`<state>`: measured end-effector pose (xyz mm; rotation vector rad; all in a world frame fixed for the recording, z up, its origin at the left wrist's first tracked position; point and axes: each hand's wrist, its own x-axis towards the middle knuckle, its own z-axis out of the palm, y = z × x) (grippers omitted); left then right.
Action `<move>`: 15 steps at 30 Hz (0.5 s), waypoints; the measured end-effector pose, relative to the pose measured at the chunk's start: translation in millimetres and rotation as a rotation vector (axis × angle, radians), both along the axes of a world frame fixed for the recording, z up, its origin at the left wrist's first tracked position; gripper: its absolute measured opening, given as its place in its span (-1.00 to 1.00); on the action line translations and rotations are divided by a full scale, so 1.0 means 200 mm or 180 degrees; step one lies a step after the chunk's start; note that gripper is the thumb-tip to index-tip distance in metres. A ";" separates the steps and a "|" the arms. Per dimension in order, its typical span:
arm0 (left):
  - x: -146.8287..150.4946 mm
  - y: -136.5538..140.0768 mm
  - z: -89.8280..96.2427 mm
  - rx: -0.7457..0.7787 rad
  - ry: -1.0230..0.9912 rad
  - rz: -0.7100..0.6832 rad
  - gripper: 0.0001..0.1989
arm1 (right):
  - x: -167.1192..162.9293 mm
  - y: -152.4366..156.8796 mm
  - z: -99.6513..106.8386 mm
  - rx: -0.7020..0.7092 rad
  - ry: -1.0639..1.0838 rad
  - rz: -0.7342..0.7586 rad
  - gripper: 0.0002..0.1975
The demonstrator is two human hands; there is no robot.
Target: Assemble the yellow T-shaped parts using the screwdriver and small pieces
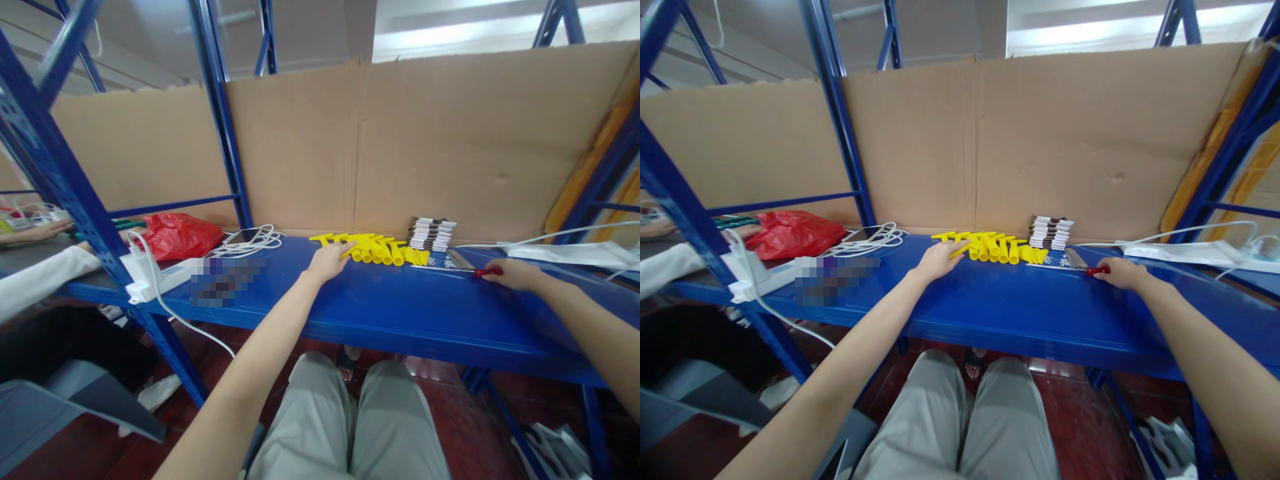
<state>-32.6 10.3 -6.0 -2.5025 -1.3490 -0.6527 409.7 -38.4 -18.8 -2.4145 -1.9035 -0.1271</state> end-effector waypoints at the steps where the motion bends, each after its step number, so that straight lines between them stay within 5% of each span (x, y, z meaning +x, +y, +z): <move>1: 0.00 0.00 0.00 -0.0002 0.0006 -0.0006 -0.55 | -0.01 -0.01 0.01 -0.0092 0.0061 -0.0049 -0.85; 15: 0.00 0.00 0.00 -0.0014 0.0027 -0.0008 -0.55 | -0.21 -0.02 0.09 0.0496 0.0926 -0.0277 -0.80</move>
